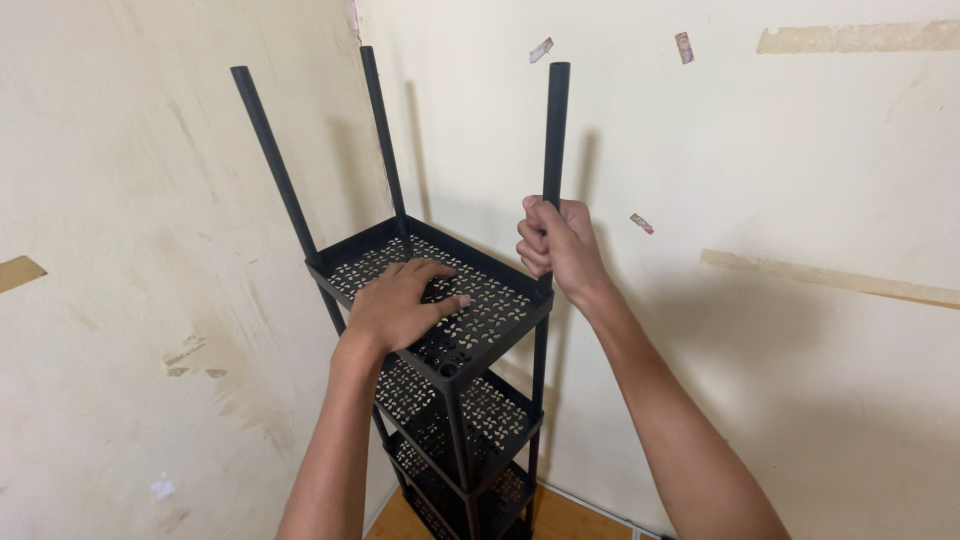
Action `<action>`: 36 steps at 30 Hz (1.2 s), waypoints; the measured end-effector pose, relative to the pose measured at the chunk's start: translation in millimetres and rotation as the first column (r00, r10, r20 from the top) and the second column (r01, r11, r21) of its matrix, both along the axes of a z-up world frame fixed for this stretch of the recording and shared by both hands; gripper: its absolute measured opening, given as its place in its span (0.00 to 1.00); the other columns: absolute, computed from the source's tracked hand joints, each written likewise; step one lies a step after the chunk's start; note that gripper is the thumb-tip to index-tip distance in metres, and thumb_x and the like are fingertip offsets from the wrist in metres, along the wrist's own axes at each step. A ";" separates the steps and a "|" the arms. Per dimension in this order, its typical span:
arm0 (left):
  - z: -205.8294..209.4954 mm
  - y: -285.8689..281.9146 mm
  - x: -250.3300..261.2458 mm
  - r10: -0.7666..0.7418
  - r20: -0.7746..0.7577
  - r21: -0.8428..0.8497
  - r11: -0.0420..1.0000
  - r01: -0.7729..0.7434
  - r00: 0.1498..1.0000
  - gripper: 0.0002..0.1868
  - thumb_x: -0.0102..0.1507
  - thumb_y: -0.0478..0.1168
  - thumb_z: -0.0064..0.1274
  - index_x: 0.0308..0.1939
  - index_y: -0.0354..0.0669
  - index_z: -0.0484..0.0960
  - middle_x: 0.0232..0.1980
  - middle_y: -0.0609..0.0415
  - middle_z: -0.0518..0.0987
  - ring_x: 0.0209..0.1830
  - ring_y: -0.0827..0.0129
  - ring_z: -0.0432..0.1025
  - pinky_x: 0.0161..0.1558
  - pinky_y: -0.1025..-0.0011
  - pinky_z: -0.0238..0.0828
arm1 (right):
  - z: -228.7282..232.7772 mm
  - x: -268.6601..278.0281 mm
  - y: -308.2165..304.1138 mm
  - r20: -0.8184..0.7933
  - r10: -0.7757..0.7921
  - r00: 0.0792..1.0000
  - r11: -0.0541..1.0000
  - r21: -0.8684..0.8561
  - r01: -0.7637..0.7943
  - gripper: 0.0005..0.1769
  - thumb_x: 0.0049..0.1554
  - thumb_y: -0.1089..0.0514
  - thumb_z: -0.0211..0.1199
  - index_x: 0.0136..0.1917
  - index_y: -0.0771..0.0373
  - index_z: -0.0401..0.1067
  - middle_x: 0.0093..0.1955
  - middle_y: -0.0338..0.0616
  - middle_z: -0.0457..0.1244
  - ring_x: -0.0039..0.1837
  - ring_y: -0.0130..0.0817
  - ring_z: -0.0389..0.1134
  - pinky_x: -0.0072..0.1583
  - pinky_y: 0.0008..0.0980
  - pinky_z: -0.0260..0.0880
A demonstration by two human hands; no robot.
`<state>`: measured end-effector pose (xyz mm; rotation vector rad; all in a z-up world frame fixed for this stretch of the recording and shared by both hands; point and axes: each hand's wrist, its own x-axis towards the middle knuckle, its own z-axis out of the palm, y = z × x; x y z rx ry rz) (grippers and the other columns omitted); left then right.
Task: The person assembles a black metal shelving unit by inserting vertical poles into perforated shelves and repeatedly testing the fit. The person handles the shelves and poles by hand, aligning and pressing components together.
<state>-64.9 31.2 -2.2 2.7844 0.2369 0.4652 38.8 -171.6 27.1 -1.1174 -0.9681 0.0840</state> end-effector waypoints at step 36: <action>5.1 -50.2 44.8 0.039 -0.038 0.049 0.998 -0.037 0.999 0.34 0.55 0.71 0.53 0.62 0.67 0.79 0.67 0.66 0.74 0.71 0.67 0.64 0.70 0.55 0.61 | -25.4 51.9 -48.5 -0.029 -0.059 0.998 0.998 0.029 0.060 0.26 0.67 0.53 0.53 0.29 0.53 0.48 0.23 0.29 0.42 0.25 0.19 0.41 0.28 0.26 0.40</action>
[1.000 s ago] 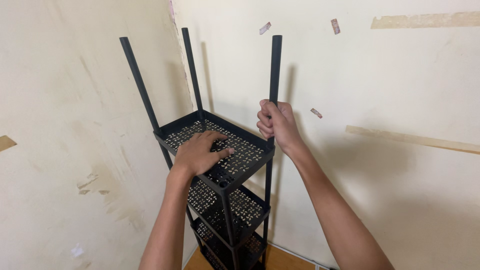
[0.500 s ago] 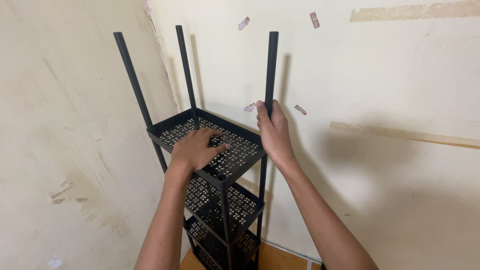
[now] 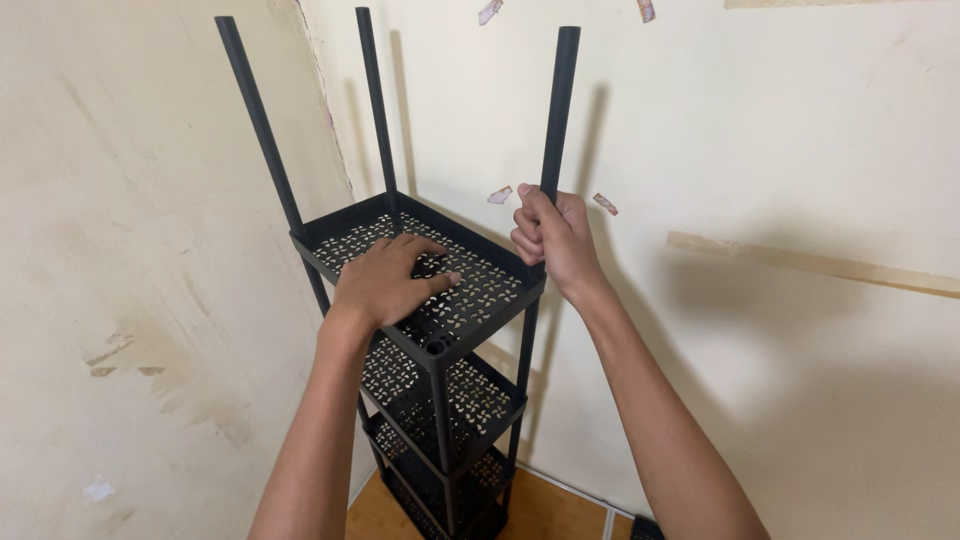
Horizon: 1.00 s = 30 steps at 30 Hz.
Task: The person assembles a black metal shelving unit by inserting vertical poles into perforated shelves and repeatedly testing the fit. The person handles the shelves and poles by hand, aligning and pressing components together.
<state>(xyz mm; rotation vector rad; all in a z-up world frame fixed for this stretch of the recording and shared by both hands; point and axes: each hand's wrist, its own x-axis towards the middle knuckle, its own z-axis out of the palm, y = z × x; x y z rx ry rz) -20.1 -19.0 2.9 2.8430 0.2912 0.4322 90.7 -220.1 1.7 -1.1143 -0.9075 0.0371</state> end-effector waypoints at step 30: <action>-0.5 -15.2 3.0 0.027 0.042 0.010 1.000 -0.027 0.999 0.32 0.58 0.68 0.54 0.61 0.62 0.80 0.68 0.62 0.73 0.70 0.65 0.65 0.69 0.57 0.62 | 4.3 -43.8 14.1 0.054 -0.667 0.743 0.734 -0.118 0.669 0.15 0.68 0.47 0.47 0.46 0.58 0.59 0.26 0.33 0.50 0.27 0.21 0.49 0.30 0.28 0.50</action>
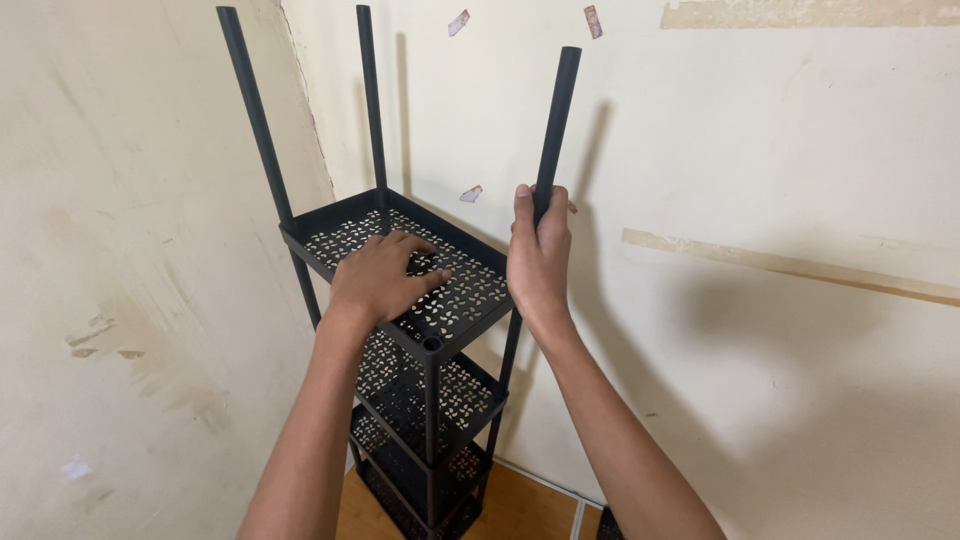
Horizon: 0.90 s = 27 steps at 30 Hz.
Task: The person assembles a black metal shelving unit by inserting vertical poles into perforated shelves and repeatedly testing the fit. The person handles the shelves and poles by hand, aligning and pressing components together.
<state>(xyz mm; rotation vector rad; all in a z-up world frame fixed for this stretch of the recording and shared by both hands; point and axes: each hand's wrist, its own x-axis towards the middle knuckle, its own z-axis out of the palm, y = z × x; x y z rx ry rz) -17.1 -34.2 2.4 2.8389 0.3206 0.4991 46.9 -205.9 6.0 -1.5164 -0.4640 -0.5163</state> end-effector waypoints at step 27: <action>-2.1 -2.9 -10.0 0.017 -0.003 0.026 1.000 -0.017 1.000 0.30 0.58 0.68 0.53 0.60 0.65 0.81 0.66 0.64 0.75 0.69 0.67 0.66 0.69 0.56 0.63 | -6.6 13.7 -27.0 0.154 0.424 0.893 0.901 0.025 -0.432 0.15 0.69 0.47 0.46 0.46 0.57 0.59 0.35 0.29 0.53 0.37 0.20 0.57 0.42 0.23 0.63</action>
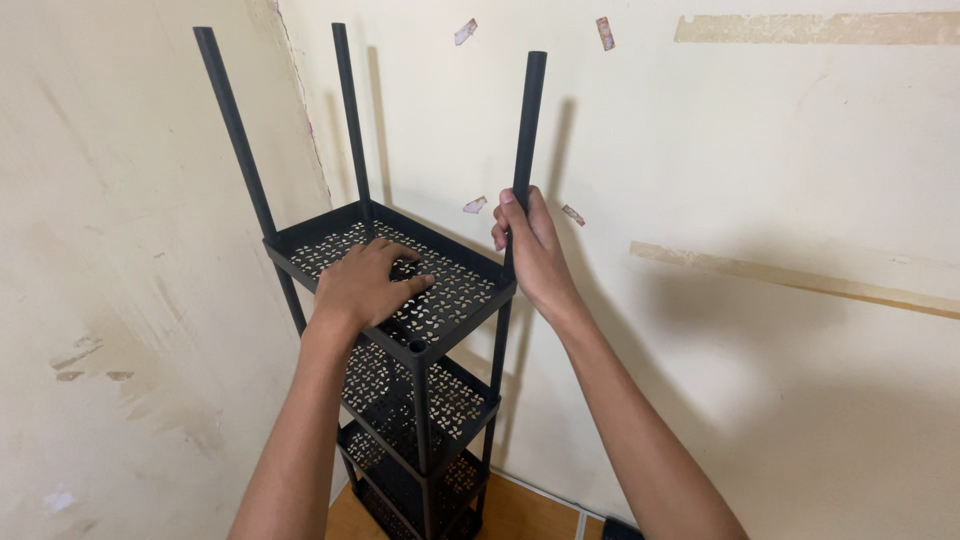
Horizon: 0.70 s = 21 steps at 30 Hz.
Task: The person assembles a black metal shelving unit by inserting vertical poles into perforated shelves and repeatedly testing the fit. The person handles the shelves and poles by hand, aligning and pressing components together.
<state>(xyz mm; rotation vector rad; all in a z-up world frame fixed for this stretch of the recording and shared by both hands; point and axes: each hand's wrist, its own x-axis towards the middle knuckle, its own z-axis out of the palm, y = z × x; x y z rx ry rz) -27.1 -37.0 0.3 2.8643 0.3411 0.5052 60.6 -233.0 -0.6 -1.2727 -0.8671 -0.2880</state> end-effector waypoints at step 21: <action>1.6 12.1 6.7 -0.052 0.021 -0.023 0.998 0.053 0.998 0.30 0.57 0.67 0.55 0.58 0.64 0.82 0.67 0.64 0.75 0.68 0.65 0.67 0.67 0.58 0.64 | 11.8 23.0 7.9 -0.227 0.240 0.944 0.971 0.054 -0.234 0.25 0.64 0.54 0.52 0.28 0.51 0.48 0.21 0.28 0.42 0.23 0.19 0.40 0.28 0.27 0.37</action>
